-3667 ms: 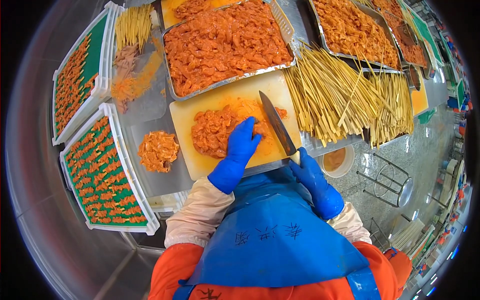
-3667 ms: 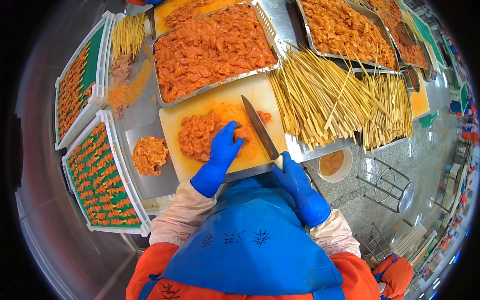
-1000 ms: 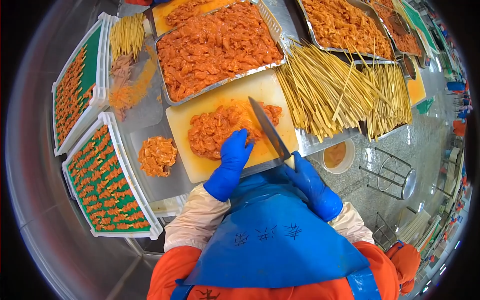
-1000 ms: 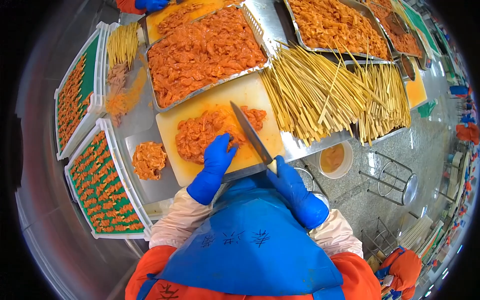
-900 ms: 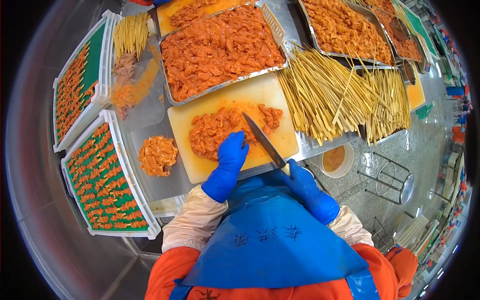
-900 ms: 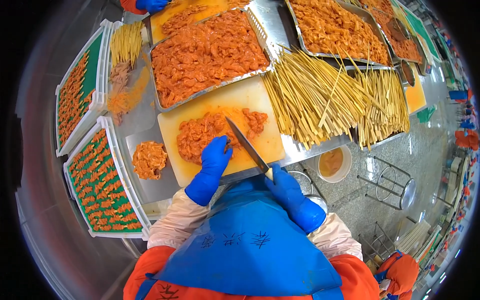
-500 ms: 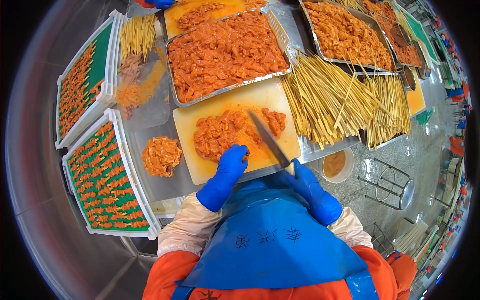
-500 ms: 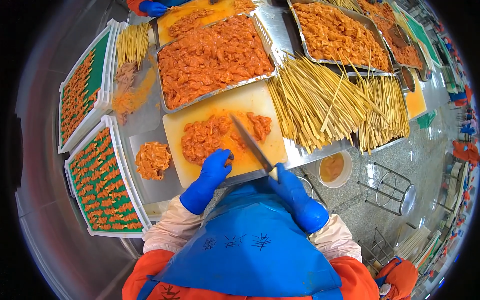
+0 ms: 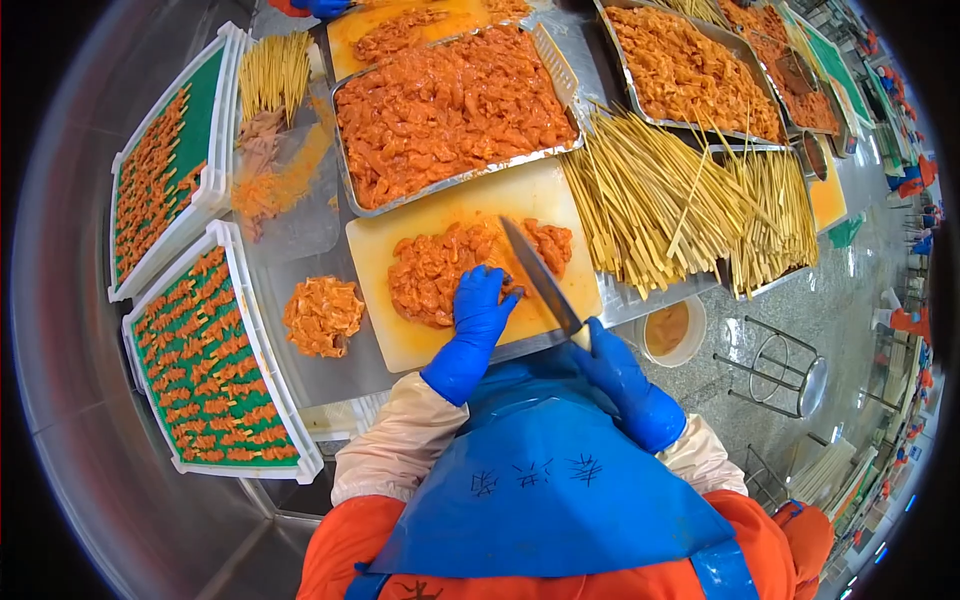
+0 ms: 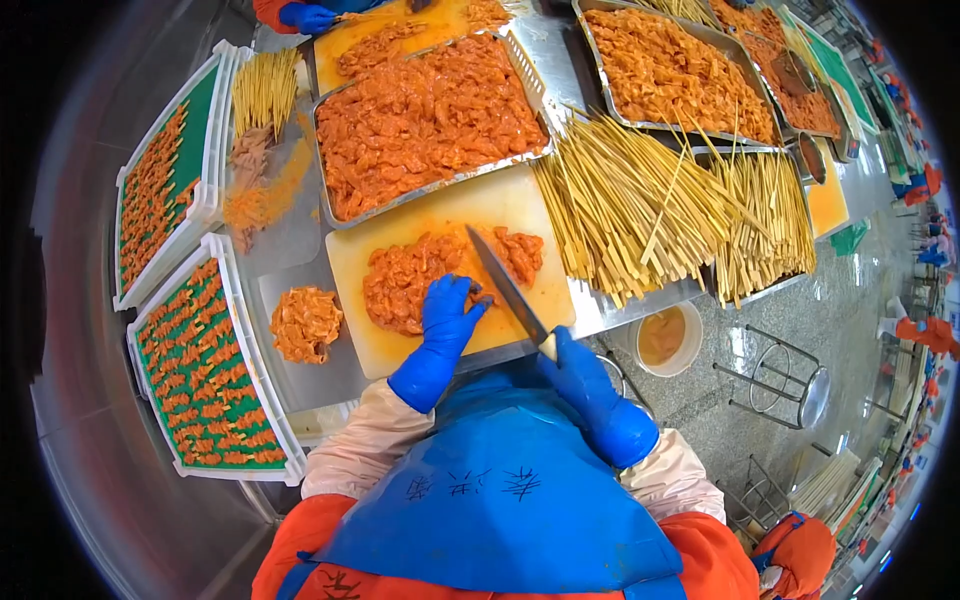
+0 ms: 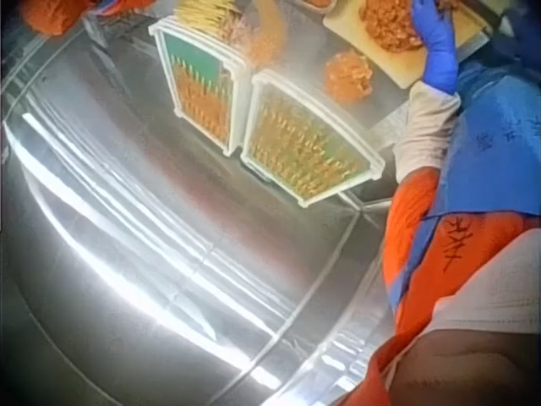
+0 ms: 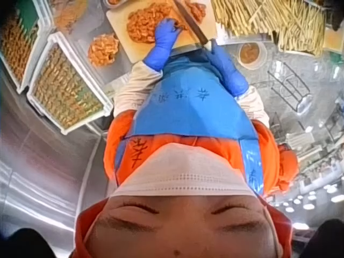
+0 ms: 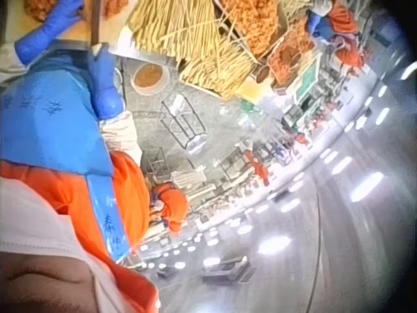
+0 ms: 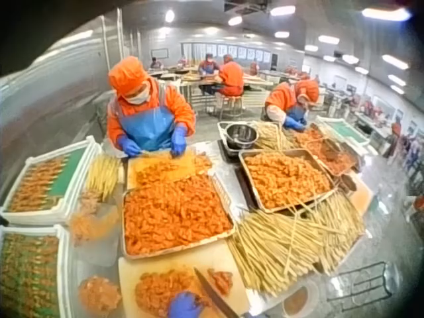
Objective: Cutting and portioning marinated meat on a cutting board in a food processing facility.
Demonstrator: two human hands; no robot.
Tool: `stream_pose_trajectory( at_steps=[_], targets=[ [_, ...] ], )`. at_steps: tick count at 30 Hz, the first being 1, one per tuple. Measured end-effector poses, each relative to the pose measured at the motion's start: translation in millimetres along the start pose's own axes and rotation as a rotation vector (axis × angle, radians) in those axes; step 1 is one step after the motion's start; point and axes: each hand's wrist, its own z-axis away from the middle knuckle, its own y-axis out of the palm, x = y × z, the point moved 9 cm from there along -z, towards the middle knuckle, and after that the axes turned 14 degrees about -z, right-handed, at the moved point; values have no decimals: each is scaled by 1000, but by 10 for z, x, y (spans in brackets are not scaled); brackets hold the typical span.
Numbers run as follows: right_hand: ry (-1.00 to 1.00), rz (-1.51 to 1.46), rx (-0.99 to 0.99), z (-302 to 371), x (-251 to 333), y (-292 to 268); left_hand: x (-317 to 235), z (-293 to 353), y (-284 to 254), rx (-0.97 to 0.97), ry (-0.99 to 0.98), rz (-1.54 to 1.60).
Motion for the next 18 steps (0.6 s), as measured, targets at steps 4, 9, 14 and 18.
stream_pose_trajectory(
  at_steps=[4,9,14,18],
  targets=[
    [50,97,60,19,93,149,-11,21,-74,-10,8,-111],
    [-27,189,-8,14,251,105,-44,7,-127,-54,7,-92],
    [-45,248,10,-1,167,234,-43,117,-24,-80,44,-305],
    [-73,336,-37,-117,54,241,-125,124,181,77,46,-128]
  ],
)
